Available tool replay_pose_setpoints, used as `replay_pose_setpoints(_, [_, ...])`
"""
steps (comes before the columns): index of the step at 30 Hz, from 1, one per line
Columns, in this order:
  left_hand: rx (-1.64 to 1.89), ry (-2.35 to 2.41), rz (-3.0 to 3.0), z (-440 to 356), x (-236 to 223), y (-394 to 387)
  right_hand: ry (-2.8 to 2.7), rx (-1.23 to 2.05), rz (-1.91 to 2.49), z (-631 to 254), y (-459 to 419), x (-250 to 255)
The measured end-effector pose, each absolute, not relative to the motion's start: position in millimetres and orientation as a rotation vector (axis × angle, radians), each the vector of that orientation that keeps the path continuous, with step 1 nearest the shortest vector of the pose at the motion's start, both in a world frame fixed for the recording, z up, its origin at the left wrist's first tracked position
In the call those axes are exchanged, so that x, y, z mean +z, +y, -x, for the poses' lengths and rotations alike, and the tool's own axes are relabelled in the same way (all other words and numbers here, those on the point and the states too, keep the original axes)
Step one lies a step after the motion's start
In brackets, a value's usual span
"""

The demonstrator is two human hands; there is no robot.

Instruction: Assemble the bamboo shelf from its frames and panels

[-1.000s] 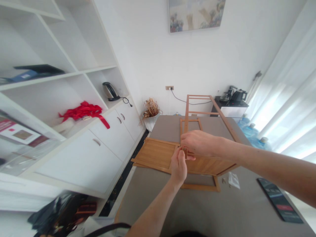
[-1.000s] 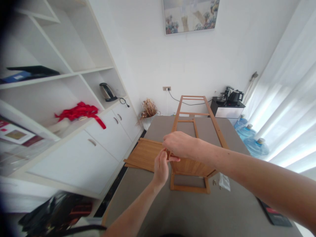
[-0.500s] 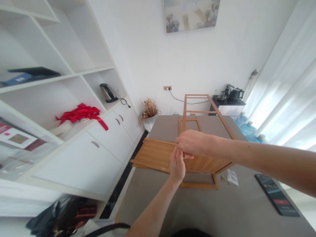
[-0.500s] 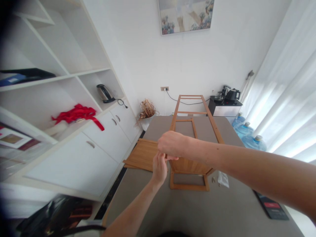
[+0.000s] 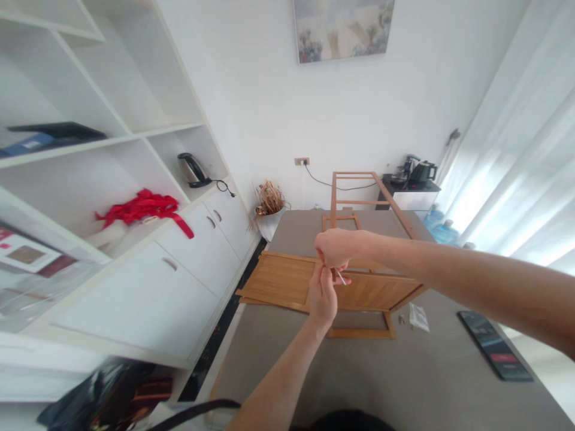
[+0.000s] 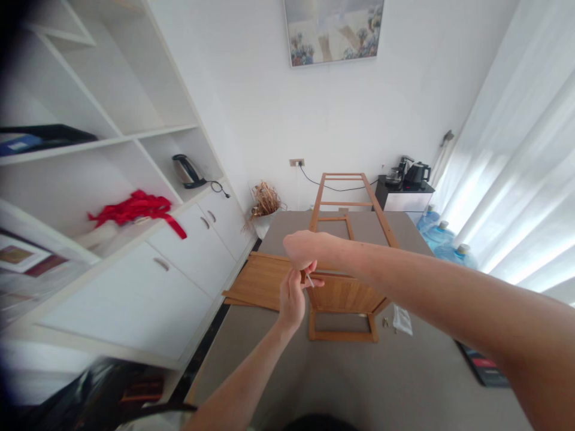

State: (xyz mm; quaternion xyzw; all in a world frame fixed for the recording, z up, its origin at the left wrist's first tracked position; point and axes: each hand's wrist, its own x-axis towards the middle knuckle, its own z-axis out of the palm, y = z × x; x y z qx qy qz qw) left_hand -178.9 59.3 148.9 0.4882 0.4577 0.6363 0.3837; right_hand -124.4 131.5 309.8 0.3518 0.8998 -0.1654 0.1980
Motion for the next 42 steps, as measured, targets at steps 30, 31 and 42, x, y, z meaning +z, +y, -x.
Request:
replay_pose_setpoints(30, [1.581, 1.187, -1.131, 176, 161, 62, 2.675, -1.147, -1.505, 37, 149, 261])
replay_pose_setpoints(31, [1.579, 1.192, -1.128, 175, 160, 63, 2.682, -1.15, -1.51, 36, 148, 261])
replay_pose_setpoints(42, [1.559, 1.193, -1.11, 175, 157, 70, 2.626, -1.3, -1.623, -5, 171, 278])
